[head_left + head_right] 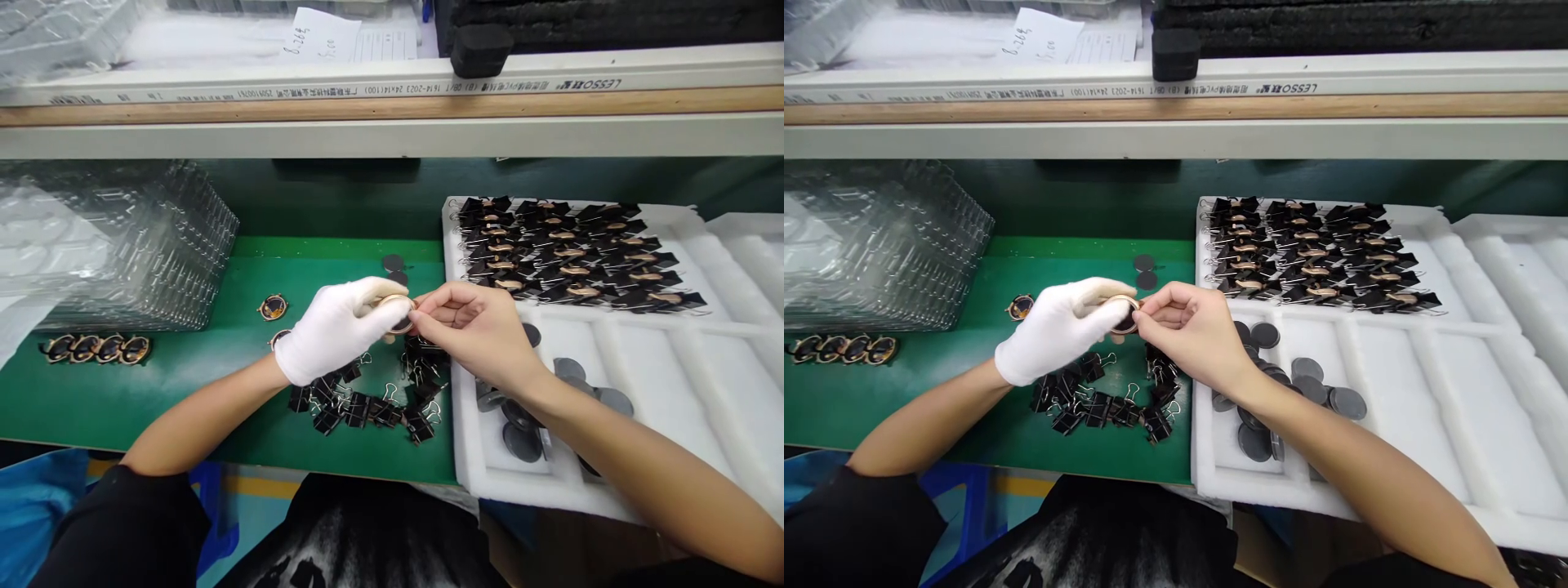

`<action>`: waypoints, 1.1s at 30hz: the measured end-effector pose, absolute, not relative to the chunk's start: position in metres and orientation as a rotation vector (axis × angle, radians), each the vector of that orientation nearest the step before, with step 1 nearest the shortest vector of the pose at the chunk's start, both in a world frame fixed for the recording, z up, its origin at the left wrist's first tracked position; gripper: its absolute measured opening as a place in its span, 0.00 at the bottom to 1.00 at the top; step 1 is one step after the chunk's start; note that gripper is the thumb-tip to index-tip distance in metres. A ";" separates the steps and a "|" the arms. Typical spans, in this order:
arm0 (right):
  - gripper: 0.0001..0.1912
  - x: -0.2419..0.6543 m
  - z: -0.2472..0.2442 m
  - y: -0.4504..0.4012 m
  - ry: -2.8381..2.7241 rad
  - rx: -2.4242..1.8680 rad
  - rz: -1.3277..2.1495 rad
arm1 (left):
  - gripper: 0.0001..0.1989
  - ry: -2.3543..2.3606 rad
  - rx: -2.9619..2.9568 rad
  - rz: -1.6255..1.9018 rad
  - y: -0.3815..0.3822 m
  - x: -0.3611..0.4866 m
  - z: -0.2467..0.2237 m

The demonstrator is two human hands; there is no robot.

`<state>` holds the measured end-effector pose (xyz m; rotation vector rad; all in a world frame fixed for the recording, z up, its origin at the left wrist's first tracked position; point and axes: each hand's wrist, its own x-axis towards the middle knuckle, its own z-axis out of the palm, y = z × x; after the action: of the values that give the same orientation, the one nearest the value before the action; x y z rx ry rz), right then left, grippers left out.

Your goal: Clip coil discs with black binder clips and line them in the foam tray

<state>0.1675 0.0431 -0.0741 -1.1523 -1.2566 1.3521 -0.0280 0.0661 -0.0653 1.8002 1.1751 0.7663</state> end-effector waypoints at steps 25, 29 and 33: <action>0.25 0.170 -0.090 0.044 -1.659 -0.959 1.130 | 0.18 1.039 1.583 0.685 0.079 -0.030 -0.062; 0.26 0.169 -0.087 0.049 -1.383 -1.047 1.377 | 0.26 1.084 1.664 0.699 0.077 -0.032 -0.062; 0.20 0.169 -0.084 0.052 -1.295 -1.092 1.544 | 0.26 1.096 1.854 0.707 0.073 -0.034 -0.063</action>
<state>0.1694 0.0520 -0.0840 -1.0916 -1.2954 1.5441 -0.0336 0.0733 -0.0625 1.8537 1.0962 0.7067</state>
